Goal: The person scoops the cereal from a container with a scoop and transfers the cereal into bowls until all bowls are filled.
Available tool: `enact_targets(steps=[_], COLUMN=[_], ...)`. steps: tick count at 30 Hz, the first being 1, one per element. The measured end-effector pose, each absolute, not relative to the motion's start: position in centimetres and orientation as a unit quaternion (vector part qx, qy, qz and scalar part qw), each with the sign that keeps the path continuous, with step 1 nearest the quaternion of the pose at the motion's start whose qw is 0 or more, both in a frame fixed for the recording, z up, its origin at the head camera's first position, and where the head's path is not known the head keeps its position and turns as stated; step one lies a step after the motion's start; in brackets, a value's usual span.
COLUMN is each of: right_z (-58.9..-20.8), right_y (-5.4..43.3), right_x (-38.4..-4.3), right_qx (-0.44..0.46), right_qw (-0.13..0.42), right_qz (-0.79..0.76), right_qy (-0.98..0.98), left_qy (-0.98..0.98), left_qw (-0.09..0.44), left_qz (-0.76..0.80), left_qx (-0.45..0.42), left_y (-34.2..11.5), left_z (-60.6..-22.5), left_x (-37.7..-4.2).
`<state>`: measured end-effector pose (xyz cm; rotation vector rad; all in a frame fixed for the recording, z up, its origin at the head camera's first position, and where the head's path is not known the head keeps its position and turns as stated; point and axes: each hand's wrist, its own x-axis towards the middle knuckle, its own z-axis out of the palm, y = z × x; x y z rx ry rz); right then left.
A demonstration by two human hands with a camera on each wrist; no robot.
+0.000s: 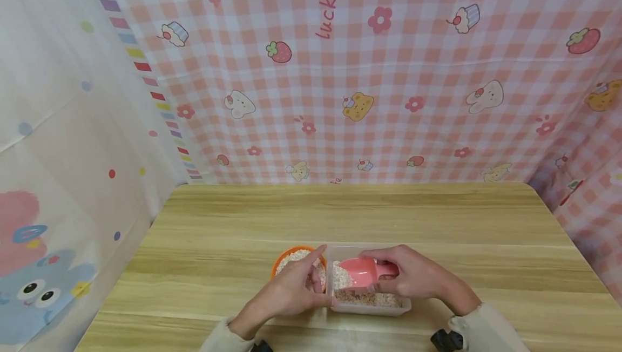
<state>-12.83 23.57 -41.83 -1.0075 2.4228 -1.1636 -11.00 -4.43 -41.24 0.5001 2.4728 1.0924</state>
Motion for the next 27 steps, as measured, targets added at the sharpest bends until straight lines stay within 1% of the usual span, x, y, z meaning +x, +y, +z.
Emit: enact_targets(steps=[9, 15, 22, 27], right_z=[-41.9, -41.7, -41.1, -40.7], right_y=[23.7, 23.7, 23.7, 23.7], right_x=[-13.0, -13.1, -13.2, -13.2], right_qx=[-0.333, -0.333, -0.334, -0.34], right_qw=[0.151, 0.141, 0.138, 0.134], right_qz=[-0.422, -0.412, -0.407, -0.401], right_qy=[0.83, 0.836, 0.839, 0.84], left_qy=[0.881, 0.878, 0.884, 0.886], left_qw=[0.146, 0.13, 0.099, 0.094], left_qz=[0.412, 0.426, 0.412, 0.407], left_qx=[0.181, 0.178, 0.197, 0.201], left_y=[-6.5, -8.7, -10.6, -11.3], left_z=[-41.1, -41.0, -41.7, -42.2], left_x=[-11.2, -11.5, -11.8, -12.0])
